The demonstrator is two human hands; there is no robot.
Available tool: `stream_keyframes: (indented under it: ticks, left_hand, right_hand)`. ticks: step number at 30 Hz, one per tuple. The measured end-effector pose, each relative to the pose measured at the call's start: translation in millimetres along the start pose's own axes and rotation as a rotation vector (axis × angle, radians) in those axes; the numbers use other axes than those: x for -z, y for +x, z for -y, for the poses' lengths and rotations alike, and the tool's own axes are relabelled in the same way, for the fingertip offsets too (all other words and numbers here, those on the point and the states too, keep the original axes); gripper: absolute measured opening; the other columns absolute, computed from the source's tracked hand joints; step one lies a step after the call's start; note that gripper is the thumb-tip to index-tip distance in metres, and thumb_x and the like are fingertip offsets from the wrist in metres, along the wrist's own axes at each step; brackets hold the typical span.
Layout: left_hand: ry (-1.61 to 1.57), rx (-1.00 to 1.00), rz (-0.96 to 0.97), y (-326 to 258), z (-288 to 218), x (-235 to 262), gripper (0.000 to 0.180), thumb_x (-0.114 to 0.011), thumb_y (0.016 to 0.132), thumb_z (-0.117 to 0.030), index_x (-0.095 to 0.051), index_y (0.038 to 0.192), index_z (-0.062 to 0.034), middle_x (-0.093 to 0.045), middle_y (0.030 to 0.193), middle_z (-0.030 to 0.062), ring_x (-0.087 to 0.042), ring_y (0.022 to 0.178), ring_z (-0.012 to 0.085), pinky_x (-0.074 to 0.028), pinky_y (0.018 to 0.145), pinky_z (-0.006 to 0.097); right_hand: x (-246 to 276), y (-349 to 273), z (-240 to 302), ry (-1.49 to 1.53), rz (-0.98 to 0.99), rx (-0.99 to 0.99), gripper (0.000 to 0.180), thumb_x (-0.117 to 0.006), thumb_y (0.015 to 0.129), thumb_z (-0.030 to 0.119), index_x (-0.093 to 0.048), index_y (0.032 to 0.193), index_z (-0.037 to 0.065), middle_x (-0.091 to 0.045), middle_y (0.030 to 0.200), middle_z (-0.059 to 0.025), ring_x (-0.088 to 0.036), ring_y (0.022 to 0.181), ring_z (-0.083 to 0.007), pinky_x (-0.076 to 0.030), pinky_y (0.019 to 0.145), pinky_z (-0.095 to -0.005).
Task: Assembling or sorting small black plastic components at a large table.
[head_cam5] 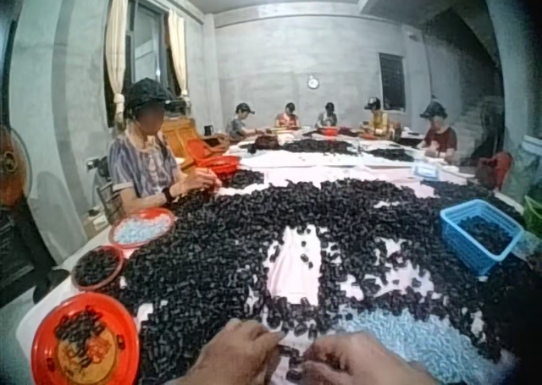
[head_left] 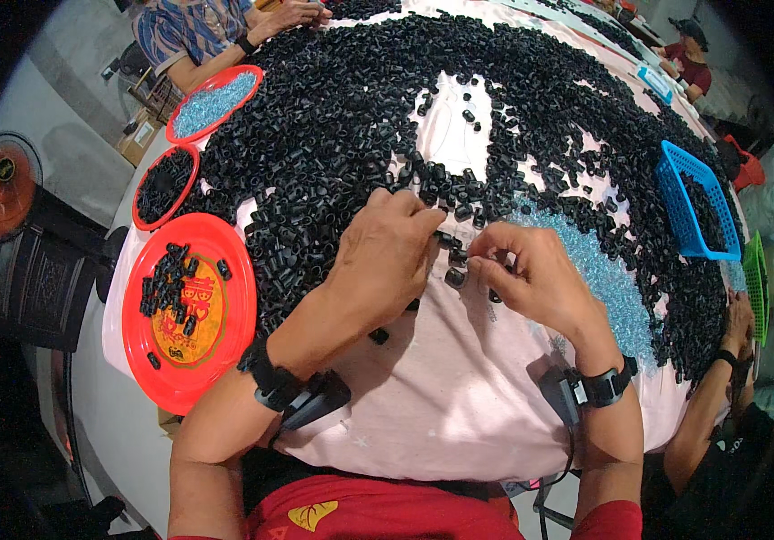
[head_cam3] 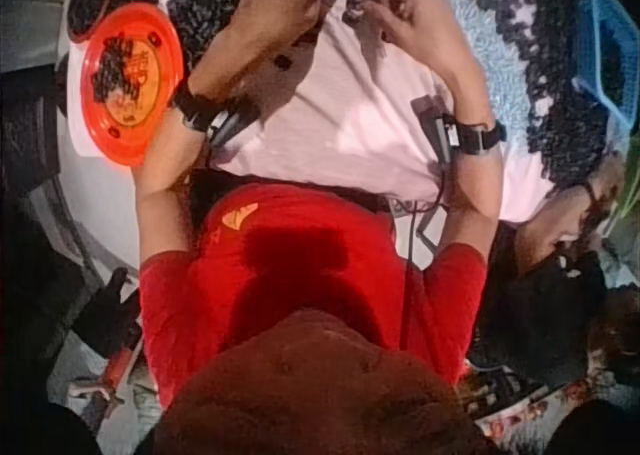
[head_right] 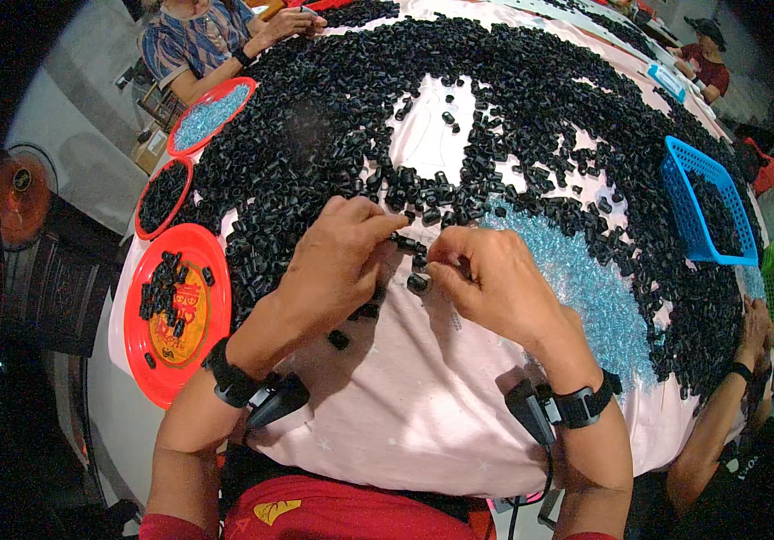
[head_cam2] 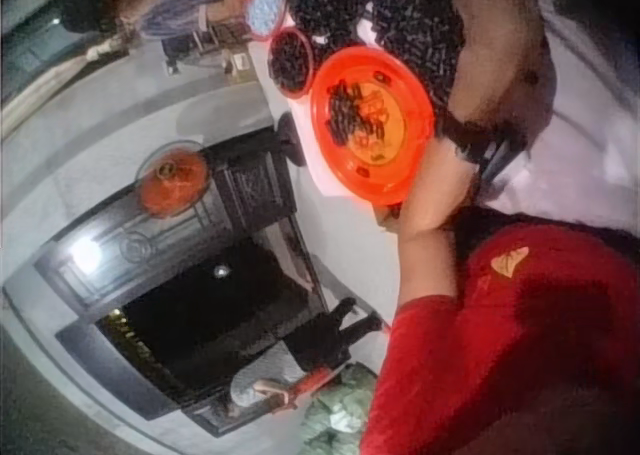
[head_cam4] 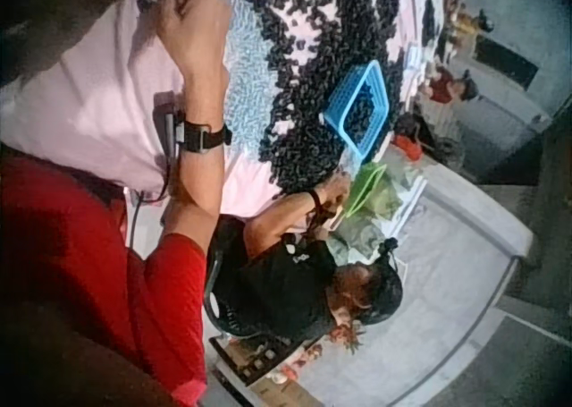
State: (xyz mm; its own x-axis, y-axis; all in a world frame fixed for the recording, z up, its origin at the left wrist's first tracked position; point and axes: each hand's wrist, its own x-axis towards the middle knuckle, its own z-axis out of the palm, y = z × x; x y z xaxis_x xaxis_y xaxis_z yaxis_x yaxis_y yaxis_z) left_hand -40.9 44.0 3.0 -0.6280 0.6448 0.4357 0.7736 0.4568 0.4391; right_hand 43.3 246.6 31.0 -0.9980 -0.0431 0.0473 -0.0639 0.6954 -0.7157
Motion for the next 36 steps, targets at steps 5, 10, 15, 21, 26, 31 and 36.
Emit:
stream_keyframes:
  ticks: [5,10,15,21,26,31,36]
  left_hand:
    - [0.075,0.03,0.144,-1,0,-1,0.02,-0.074,0.085,-0.009,-0.071,0.103,-0.004,-0.063,0.105,0.014,-0.059,0.101,0.0336,-0.05,0.088,0.043]
    - [-0.014,-0.002,0.057,-8,-3,6,0.018,-0.075,0.084,-0.011,-0.071,0.099,-0.0034,-0.063,0.103,0.0134,-0.06,0.099,0.0327,-0.05,0.087,0.042]
    - [-0.443,0.299,0.18,-22,-19,39,0.018,-0.073,0.091,-0.01,-0.069,0.106,-0.0017,-0.072,0.094,0.0038,-0.068,0.081,0.0102,-0.053,0.067,0.025]
    - [-0.93,0.561,0.281,-51,-16,41,0.02,-0.067,0.098,-0.006,-0.065,0.117,-0.0018,-0.071,0.102,0.0002,-0.068,0.092,0.0064,-0.056,0.076,0.023]
    - [-1.134,0.608,0.248,-53,-17,40,0.024,-0.07,0.099,-0.012,-0.066,0.121,-0.0025,-0.072,0.104,0.0001,-0.066,0.089,0.0047,-0.053,0.076,0.021]
    - [-1.208,0.583,0.219,-58,-6,32,0.027,-0.069,0.1,-0.015,-0.066,0.124,-0.004,-0.072,0.103,-0.0002,-0.064,0.089,0.0038,-0.052,0.075,0.02]
    - [-1.404,0.605,0.152,-59,-8,33,0.027,-0.066,0.102,-0.017,-0.065,0.126,-0.0043,-0.073,0.105,0.0017,-0.065,0.09,0.0043,-0.051,0.074,0.019]
  right_hand:
    - [3,0,2,-0.049,-0.004,0.022,0.017,-0.07,0.089,0.014,-0.071,0.094,-0.002,-0.071,0.081,-0.0205,-0.071,0.073,-0.0335,-0.054,0.067,-0.0407]
    - [4,-3,7,0.013,-0.042,0.084,0.017,-0.07,0.09,0.015,-0.072,0.095,-0.001,-0.072,0.083,-0.0186,-0.071,0.071,-0.0318,-0.055,0.066,-0.0393]
    - [5,-6,19,0.101,-0.025,0.06,0.017,-0.071,0.09,0.016,-0.074,0.097,0.001,-0.073,0.082,-0.0137,-0.066,0.062,-0.021,-0.05,0.057,-0.0325]
    - [-7,-9,28,0.21,0.041,0.107,0.017,-0.073,0.09,0.017,-0.076,0.099,0.003,-0.072,0.08,-0.0084,-0.059,0.056,-0.0119,-0.044,0.052,-0.0261]
    - [-15,-10,29,0.181,-0.024,0.169,0.014,-0.075,0.088,0.013,-0.076,0.099,0.003,-0.072,0.083,-0.0077,-0.061,0.06,-0.0116,-0.044,0.052,-0.025]
    - [-19,-9,28,0.188,-0.061,0.178,0.013,-0.076,0.086,0.011,-0.076,0.097,0.004,-0.073,0.083,-0.0072,-0.062,0.061,-0.0122,-0.045,0.052,-0.0247]
    - [-20,-9,29,0.154,-0.067,0.194,0.013,-0.077,0.084,0.009,-0.076,0.096,0.005,-0.073,0.082,-0.0068,-0.063,0.064,-0.0133,-0.044,0.053,-0.0248]
